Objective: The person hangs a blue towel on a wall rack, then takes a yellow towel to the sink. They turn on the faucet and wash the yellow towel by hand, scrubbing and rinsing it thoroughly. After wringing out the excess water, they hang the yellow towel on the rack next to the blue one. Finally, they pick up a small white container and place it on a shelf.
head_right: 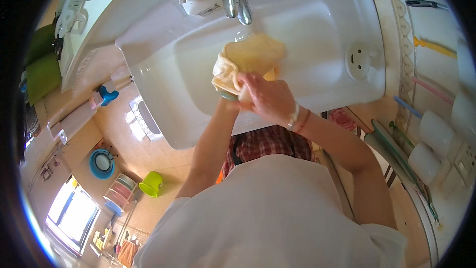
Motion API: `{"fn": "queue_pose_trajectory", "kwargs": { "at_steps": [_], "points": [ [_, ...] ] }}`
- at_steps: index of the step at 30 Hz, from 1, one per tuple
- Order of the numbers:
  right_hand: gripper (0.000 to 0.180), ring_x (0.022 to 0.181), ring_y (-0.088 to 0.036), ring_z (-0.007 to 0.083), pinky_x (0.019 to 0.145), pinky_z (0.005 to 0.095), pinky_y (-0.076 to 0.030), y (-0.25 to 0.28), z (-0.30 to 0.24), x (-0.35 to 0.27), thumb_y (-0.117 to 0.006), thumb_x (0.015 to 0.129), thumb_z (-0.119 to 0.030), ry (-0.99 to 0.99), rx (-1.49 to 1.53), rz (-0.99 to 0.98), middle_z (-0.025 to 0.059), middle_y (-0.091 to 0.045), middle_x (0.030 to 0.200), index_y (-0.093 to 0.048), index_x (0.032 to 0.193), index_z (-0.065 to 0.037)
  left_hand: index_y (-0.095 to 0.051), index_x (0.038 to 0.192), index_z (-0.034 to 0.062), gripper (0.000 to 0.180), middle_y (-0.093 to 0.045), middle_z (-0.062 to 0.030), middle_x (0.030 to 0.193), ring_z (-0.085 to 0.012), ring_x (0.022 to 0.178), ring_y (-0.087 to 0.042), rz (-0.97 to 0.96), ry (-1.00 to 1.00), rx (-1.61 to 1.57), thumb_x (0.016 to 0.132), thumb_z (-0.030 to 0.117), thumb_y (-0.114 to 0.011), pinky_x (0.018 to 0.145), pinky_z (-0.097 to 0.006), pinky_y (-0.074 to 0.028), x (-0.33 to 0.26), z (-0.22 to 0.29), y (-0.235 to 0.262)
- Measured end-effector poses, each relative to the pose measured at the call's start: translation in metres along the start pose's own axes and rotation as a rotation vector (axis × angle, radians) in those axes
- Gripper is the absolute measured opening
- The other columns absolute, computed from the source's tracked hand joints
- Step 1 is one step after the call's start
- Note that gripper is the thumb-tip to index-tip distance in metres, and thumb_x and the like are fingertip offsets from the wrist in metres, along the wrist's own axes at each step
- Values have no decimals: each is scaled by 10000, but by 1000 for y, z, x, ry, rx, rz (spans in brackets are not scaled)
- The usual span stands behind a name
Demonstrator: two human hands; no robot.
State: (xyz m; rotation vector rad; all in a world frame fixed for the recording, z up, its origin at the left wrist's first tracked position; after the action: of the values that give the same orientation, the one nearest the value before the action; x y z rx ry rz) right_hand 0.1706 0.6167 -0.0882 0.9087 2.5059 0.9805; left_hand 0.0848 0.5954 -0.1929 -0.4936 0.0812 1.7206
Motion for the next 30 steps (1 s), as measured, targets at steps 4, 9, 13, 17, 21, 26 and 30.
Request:
{"fn": "queue_pose_trajectory", "kwargs": {
  "at_steps": [4,9,13,17,21,26,30],
  "points": [
    [200,645,-596,273,527,383,-470,-33,43,34,-600,865,-298,99,-229,252,60,-580,773,-532,935,-123,-388,1315,135,424,-475,-63,1239,-207,1157,-438,-245,3,-1301,976,388,-383,1009,-340,-368,6,-43,-19],
    [207,685,-603,285,559,409,-482,-26,115,62,-550,886,-330,-309,-265,56,67,-592,790,-527,909,-126,-402,1294,123,442,-470,-54,1226,-215,1148,-438,-226,234,-1444,937,377,-457,1028,-357,-342,3,-13,-28],
    [194,632,-608,260,531,375,-480,-34,40,28,-589,874,-312,-16,-322,187,41,-603,802,-532,898,-128,-441,1228,111,365,-506,-53,1159,-207,1124,-461,-150,67,-929,942,337,-430,975,-357,-386,2,-42,-16],
    [215,634,-606,285,538,403,-478,-40,56,29,-563,886,-336,-78,-238,153,47,-600,797,-538,915,-124,-450,1203,87,316,-515,-57,1140,-208,1117,-470,-58,-293,864,930,246,-462,965,-379,-395,-2,-29,-14],
    [337,659,-599,331,591,425,-475,-13,125,44,-537,887,-444,-206,-340,136,109,-613,837,-557,926,-110,-483,1140,108,301,-526,-34,1032,-197,1022,-506,-188,-588,1653,914,305,-499,867,-352,-456,-4,56,-43],
    [316,705,-605,302,608,375,-476,12,42,30,-712,763,-298,-205,43,103,101,-607,812,-523,888,-78,-478,1168,120,370,-546,-20,941,-141,847,-567,200,425,-909,966,423,-414,717,-271,-499,11,-20,-16],
    [291,703,-601,295,605,366,-480,5,28,19,-727,690,-141,-145,82,38,93,-590,787,-511,876,-84,-498,1212,118,410,-577,-33,981,-160,830,-587,-8,276,-1141,952,428,-432,699,-306,-520,19,-31,-11]
  ]
}}
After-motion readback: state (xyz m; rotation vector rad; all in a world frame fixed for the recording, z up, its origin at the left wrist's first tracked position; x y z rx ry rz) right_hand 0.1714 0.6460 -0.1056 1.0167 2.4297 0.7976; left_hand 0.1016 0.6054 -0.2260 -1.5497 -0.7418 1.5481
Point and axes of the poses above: each hand's wrist, its own x-axis towards the middle knuckle, its own y-axis out of the back of the hand, z = x × y, the point moved 4 cm from there along x, towards the middle knuckle
